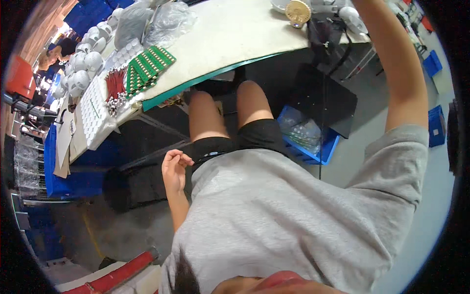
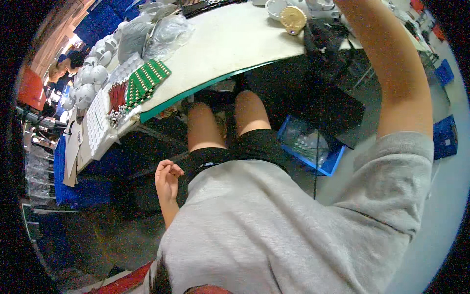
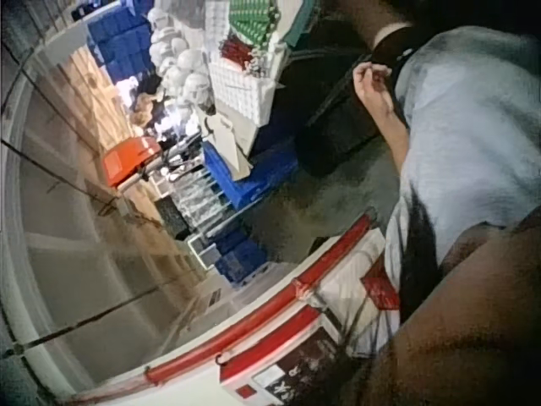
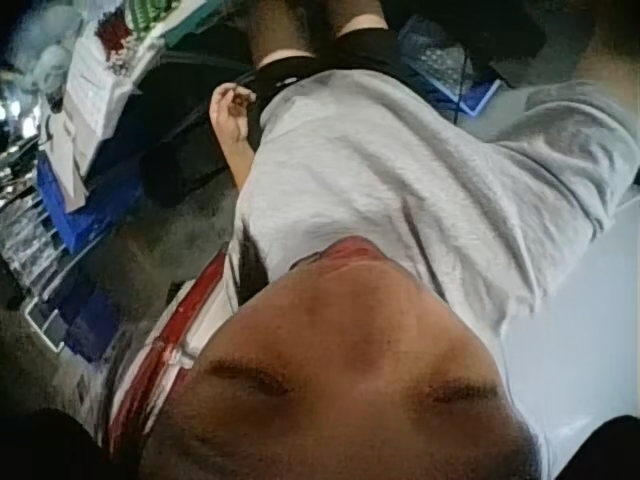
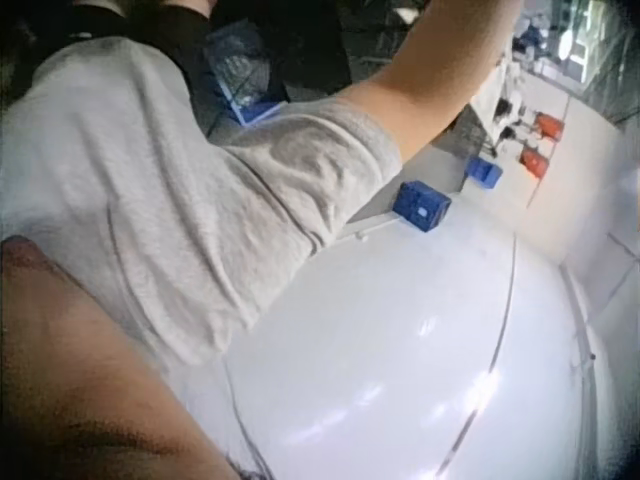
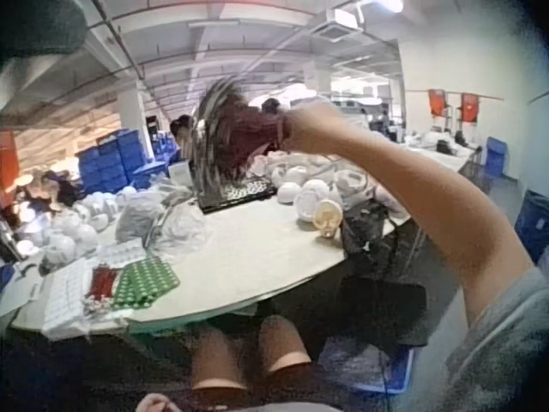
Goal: Assembling LED light components by attaching wired leads to PCB boards and organizing them into bundles.
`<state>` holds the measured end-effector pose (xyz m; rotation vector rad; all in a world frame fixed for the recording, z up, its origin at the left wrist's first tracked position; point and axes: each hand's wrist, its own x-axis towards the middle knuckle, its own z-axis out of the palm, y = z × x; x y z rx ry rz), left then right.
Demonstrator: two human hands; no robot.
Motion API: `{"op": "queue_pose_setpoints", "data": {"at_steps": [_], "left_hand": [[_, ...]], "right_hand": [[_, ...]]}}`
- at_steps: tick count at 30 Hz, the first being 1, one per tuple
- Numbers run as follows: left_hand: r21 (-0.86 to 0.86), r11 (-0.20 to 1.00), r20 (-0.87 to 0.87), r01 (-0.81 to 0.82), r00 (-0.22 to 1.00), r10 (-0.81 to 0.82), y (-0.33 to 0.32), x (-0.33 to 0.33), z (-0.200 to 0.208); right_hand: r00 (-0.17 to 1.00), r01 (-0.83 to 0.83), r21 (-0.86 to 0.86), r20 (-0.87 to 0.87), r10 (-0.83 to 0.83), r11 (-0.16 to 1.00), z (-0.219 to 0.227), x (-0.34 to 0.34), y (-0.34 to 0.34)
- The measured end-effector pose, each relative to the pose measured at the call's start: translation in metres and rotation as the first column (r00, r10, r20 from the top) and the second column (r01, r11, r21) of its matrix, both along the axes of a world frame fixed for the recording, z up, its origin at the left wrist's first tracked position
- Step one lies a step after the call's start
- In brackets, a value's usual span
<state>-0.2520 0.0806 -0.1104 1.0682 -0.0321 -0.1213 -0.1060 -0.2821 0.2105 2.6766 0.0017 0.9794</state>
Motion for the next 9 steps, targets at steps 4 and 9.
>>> {"op": "queue_pose_setpoints", "data": {"at_steps": [4, 9], "left_hand": [[0.053, 0.976, -0.091, 0.212, 0.974, -0.207, -0.034, 0.013, -0.006], [0.189, 0.796, -0.354, 0.575, 0.796, -0.491, -0.091, 0.064, -0.004]], "right_hand": [[0.968, -0.092, 0.639, -0.124, 0.22, 0.764, 0.021, 0.003, -0.106], [0.665, -0.312, 0.836, -0.147, 0.733, 0.451, 0.041, 0.04, -0.286]]}}
